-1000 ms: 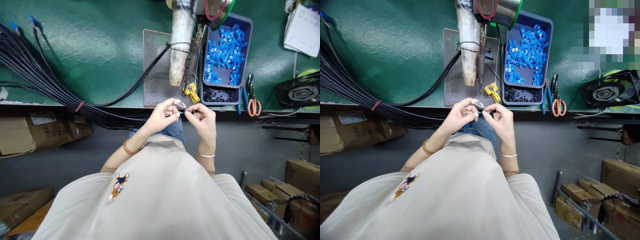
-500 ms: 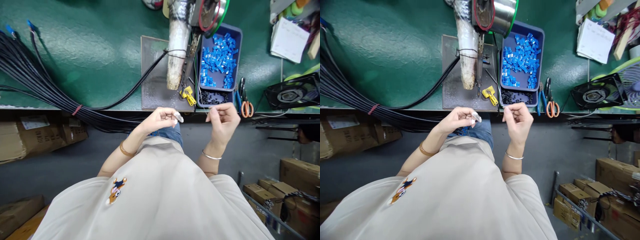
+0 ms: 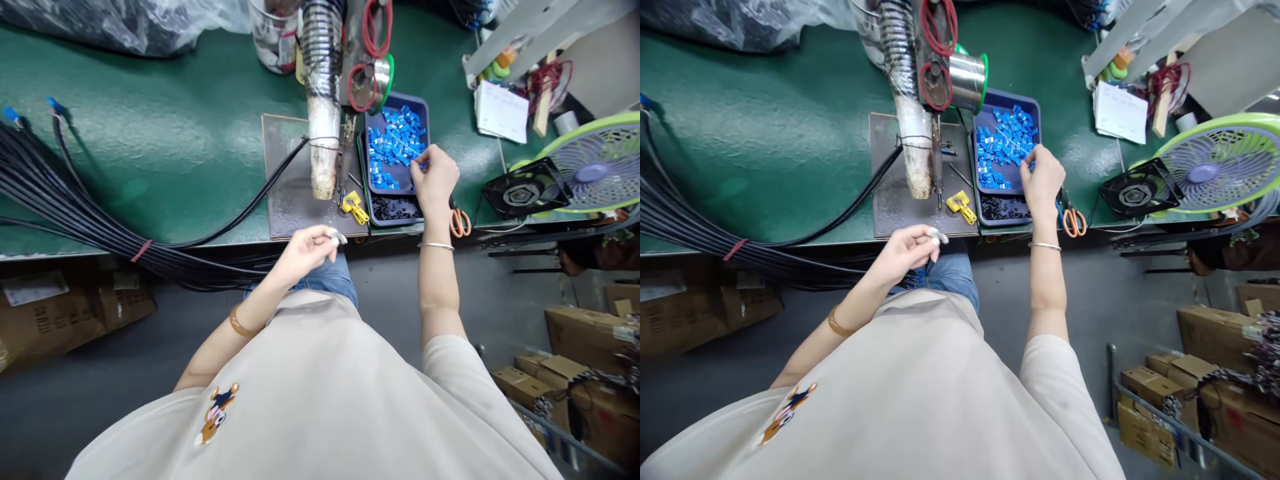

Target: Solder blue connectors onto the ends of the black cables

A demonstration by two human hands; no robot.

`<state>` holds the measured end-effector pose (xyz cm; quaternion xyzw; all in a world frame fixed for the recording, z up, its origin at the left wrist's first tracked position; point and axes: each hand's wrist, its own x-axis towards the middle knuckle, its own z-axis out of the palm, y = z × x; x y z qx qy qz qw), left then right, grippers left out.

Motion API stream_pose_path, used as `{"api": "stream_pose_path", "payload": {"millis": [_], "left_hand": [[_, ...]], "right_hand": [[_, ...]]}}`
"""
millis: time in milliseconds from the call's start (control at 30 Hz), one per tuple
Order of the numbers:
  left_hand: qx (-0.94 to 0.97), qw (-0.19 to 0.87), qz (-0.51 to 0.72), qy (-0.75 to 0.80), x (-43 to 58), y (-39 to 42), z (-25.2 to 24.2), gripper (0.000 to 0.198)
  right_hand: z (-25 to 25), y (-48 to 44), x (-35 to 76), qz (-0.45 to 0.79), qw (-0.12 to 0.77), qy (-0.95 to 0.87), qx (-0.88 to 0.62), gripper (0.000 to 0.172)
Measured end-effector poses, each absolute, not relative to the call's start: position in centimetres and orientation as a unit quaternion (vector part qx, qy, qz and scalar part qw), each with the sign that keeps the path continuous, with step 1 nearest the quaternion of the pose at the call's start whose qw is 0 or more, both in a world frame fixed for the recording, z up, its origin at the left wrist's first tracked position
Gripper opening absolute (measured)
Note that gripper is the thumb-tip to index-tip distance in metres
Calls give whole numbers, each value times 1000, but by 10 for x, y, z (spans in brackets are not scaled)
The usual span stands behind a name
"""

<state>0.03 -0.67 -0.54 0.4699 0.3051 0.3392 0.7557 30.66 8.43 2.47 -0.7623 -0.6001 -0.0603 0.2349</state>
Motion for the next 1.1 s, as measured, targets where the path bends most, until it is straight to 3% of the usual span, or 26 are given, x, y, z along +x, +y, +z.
{"api": "stream_pose_path", "payload": {"millis": [167,400,633,800,1100], "left_hand": [[308,793,409,330,-5,4,-7,30],[317,796,409,314,-3,2,-1,21],[335,775,413,341,3,2,2,20],[369,746,417,367,9,3,3,20],[406,729,421,357,14,3,3,30]], "right_hand": [[16,101,304,-37,204,-638,-741,28],[16,112,302,-42,199,-659,-724,32],[36,77,296,-32,333,-612,-716,27],[40,16,245,174,479,-575,-639,12],[16,-38,166,291,527,-553,-576,4]]}}
